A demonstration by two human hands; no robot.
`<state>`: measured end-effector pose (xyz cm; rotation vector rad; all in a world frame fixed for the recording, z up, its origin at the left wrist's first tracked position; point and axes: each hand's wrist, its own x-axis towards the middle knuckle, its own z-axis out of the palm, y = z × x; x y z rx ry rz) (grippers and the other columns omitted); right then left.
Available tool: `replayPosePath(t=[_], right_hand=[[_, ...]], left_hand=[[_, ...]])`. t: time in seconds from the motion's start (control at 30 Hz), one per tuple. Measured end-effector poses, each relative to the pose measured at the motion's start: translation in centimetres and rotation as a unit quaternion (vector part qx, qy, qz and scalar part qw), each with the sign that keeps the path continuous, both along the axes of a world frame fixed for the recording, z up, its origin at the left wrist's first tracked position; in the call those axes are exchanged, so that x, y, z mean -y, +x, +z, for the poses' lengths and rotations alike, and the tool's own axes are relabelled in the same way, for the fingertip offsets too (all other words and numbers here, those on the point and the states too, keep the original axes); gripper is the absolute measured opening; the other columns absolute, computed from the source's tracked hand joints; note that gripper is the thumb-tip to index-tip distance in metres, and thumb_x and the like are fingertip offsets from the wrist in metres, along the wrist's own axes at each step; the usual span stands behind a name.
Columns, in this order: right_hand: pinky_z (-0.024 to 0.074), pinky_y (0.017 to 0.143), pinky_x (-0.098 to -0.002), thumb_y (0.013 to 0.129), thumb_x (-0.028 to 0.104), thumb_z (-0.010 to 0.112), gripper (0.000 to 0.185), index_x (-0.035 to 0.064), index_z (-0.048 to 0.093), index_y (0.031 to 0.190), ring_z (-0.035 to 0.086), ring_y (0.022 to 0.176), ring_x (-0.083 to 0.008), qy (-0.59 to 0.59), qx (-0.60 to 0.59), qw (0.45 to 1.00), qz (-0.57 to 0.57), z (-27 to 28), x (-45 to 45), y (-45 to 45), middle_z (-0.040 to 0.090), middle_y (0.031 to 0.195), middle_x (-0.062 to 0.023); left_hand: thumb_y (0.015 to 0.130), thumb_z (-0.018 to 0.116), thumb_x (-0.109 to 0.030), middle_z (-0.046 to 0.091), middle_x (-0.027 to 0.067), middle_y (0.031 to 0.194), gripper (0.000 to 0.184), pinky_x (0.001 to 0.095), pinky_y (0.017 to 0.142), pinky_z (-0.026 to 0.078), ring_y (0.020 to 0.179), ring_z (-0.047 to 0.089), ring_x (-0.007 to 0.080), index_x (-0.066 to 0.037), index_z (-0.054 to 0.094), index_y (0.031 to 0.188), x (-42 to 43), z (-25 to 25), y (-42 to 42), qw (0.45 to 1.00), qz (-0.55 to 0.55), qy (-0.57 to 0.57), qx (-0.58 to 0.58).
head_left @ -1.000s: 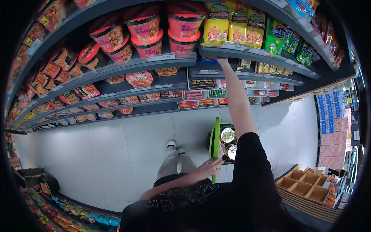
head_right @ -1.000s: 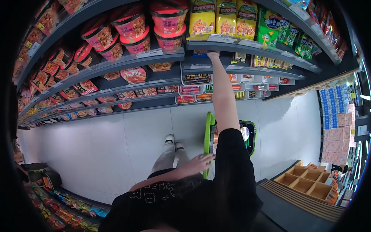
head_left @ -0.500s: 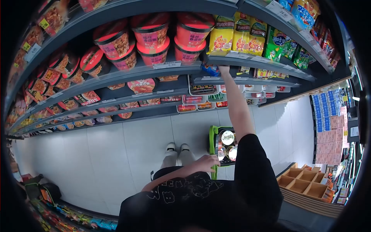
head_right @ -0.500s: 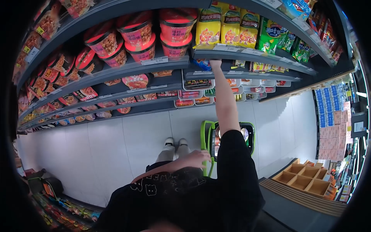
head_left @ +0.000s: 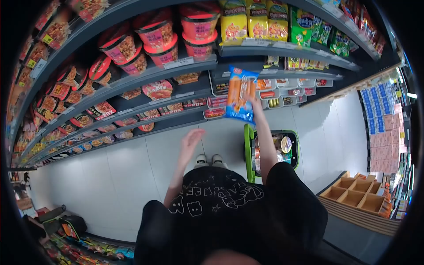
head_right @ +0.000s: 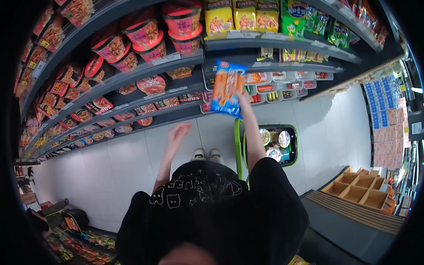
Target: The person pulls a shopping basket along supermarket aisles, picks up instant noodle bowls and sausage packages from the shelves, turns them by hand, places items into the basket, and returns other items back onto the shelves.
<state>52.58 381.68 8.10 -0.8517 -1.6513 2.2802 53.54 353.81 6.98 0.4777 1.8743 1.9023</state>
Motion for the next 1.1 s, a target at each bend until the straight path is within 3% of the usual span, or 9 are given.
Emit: replayPosePath(t=[0.07,0.2,0.3,0.4,0.5,0.63,0.67,0.8,1.1], right_hand=[[0.0459,0.047,-0.0211,0.067,0.02,0.066,0.039,0.0017,0.049,0.097,0.054,0.055,-0.009,-0.033,-0.009,0.999,0.015,0.4,3.3,4.7,0.056,0.08,-0.0053],[0.0446,0.064,-0.0244,0.069,0.016,0.063,0.04,-0.0009,0.046,0.101,0.055,0.072,-0.0112,-0.021,-0.089,0.995,0.034,3.4,8.6,10.0,0.057,0.084,-0.0063],[0.0417,0.07,-0.0244,0.069,0.016,0.062,0.039,-0.0016,0.046,0.101,0.053,0.079,-0.0109,0.049,-0.127,0.989,0.05,4.5,10.2,12.3,0.056,0.085,-0.0065],[0.0371,0.042,-0.0192,0.073,0.019,0.058,0.033,-0.0027,0.049,0.096,0.047,0.047,-0.0053,0.145,-0.083,0.984,0.059,3.9,10.2,13.5,0.054,0.065,-0.0026],[0.0286,0.032,-0.0188,0.074,0.019,0.057,0.03,-0.003,0.05,0.093,0.038,0.036,-0.0035,0.17,-0.103,0.978,0.061,3.9,10.3,13.5,0.051,0.057,-0.0001],[0.0384,0.048,-0.0187,0.073,0.019,0.059,0.032,-0.0027,0.05,0.094,0.047,0.055,-0.0038,0.143,-0.143,0.976,0.08,4.1,10.3,13.6,0.054,0.067,-0.0014],[0.041,0.064,-0.02,0.074,0.017,0.059,0.035,-0.0028,0.047,0.101,0.049,0.073,-0.0053,0.086,-0.131,0.98,0.122,5.1,9.9,13.8,0.055,0.081,-0.0038],[0.0394,0.077,-0.0224,0.076,0.012,0.057,0.041,-0.0025,0.04,0.111,0.047,0.089,-0.0083,0.011,-0.171,0.97,0.175,6.0,9.2,14.0,0.052,0.099,-0.0069],[0.0401,0.076,-0.0221,0.077,0.012,0.055,0.04,-0.0036,0.04,0.11,0.048,0.088,-0.0075,0.003,-0.141,0.97,0.2,6.7,9.2,13.9,0.051,0.1,-0.006]], left_hand=[[0.083,0.043,-0.024,0.054,0.0104,0.099,0.03,0.0296,0.077,0.041,0.093,0.051,0.0172,-0.002,0.049,0.102,-0.5,1.8,0.4,0.996,-0.019,0.047,0.078],[0.086,0.039,-0.025,0.05,0.0093,0.104,0.038,0.0259,0.081,0.038,0.099,0.046,0.0152,0.001,0.038,0.114,-2.7,3.9,2.1,0.949,-0.086,0.147,0.265],[0.086,0.039,-0.025,0.048,0.0084,0.108,0.041,0.0259,0.083,0.037,0.098,0.045,0.0138,0.002,0.035,0.116,-3.8,3.8,4.0,0.969,-0.122,0.107,0.187],[0.087,0.038,-0.027,0.049,0.0078,0.103,0.039,0.0252,0.081,0.036,0.094,0.046,0.0128,0.002,0.039,0.112,-3.8,5.3,5.4,0.99,-0.083,0.028,0.113],[0.087,0.037,-0.031,0.051,0.0072,0.096,0.04,0.0241,0.076,0.037,0.088,0.046,0.0113,0.002,0.042,0.107,-3.6,4.4,6.0,0.992,-0.047,0.06,0.104],[0.086,0.035,-0.037,0.051,0.0059,0.086,0.044,0.0224,0.071,0.036,0.078,0.046,0.0101,0.004,0.046,0.1,-2.7,3.3,5.6,0.993,-0.031,0.022,0.108],[0.086,0.035,-0.039,0.053,0.0073,0.087,0.048,0.0234,0.072,0.037,0.08,0.048,0.0111,0.005,0.046,0.099,-2.9,3.7,5.9,0.993,-0.017,0.043,0.105],[0.085,0.034,-0.042,0.054,0.0108,0.095,0.052,0.0242,0.073,0.04,0.085,0.052,0.0128,0.006,0.045,0.103,-3.5,5.5,6.0,0.988,0.006,0.102,0.117],[0.086,0.036,-0.036,0.053,0.0115,0.098,0.047,0.0238,0.076,0.039,0.088,0.051,0.0132,0.006,0.044,0.106,-3.1,7.6,5.9,0.985,0.017,0.09,0.144]])
